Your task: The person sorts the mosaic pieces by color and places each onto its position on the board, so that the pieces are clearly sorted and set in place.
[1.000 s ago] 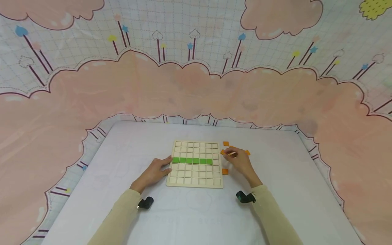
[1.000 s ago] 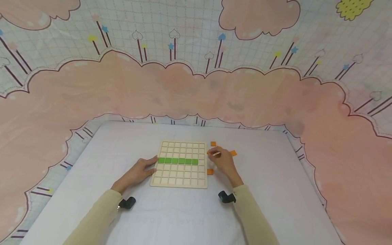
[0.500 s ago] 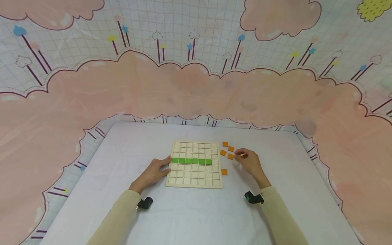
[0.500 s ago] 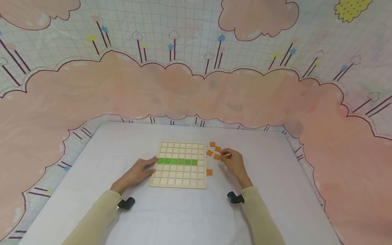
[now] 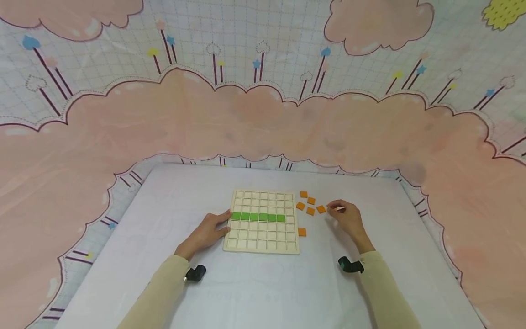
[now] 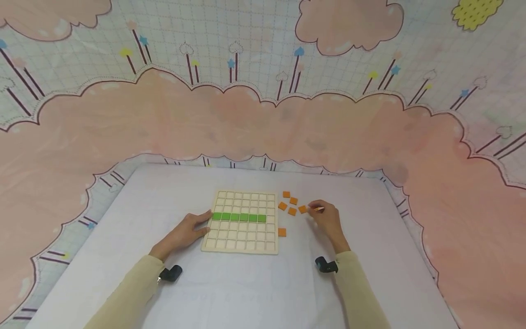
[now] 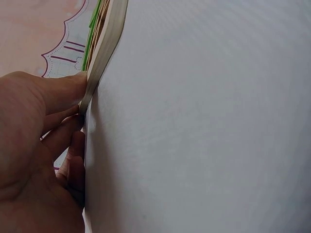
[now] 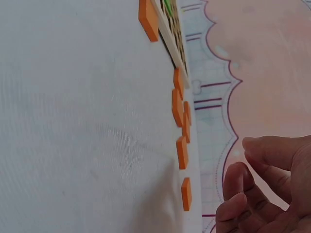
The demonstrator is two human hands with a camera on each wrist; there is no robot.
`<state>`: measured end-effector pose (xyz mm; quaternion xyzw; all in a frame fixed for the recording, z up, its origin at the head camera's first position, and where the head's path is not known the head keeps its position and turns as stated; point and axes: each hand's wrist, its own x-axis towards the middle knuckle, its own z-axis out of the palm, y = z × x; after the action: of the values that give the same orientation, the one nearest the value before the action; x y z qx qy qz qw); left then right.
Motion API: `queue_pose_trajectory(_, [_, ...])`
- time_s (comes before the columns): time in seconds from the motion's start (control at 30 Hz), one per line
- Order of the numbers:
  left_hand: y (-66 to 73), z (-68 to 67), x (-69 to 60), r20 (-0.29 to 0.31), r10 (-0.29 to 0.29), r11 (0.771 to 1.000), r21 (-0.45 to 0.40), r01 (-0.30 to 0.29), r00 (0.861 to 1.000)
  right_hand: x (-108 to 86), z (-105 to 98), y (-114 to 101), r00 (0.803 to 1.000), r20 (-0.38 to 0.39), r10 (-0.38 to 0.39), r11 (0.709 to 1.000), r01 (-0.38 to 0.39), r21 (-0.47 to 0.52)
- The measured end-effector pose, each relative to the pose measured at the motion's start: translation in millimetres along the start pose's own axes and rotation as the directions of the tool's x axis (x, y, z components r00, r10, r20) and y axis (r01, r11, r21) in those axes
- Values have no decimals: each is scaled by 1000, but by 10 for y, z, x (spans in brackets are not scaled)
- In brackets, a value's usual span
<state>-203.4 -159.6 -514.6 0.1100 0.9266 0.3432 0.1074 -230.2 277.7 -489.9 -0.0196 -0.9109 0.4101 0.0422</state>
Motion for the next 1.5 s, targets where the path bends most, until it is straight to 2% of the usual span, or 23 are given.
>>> queue_pose_trajectory(0.53, [34, -24, -27, -3, -13, 1000, -13, 13, 1000, 148, -113, 218, 998, -4, 56, 998, -56, -30])
queue_pose_trajectory(0.83, [51, -25, -21, -3, -36, 999, 3, 36, 999, 322, -145, 283, 993, 42, 115, 993, -114, -31])
queue_pose_trajectory(1.03, [54, -20, -26, 3, -29, 999, -17, 29, 1000, 392, -115, 331, 978, 116, 171, 985, -169, -24])
queue_pose_trajectory(1.33, [59, -9, -26, -2, -46, 999, -8, 46, 999, 422, -65, 351, 977, 143, 156, 986, -145, -85])
queue_pose_trajectory(1.5, [45, -3, -18, -2, -44, 999, 0, 44, 999, 424, -45, 331, 969, 163, 187, 980, -173, -96])
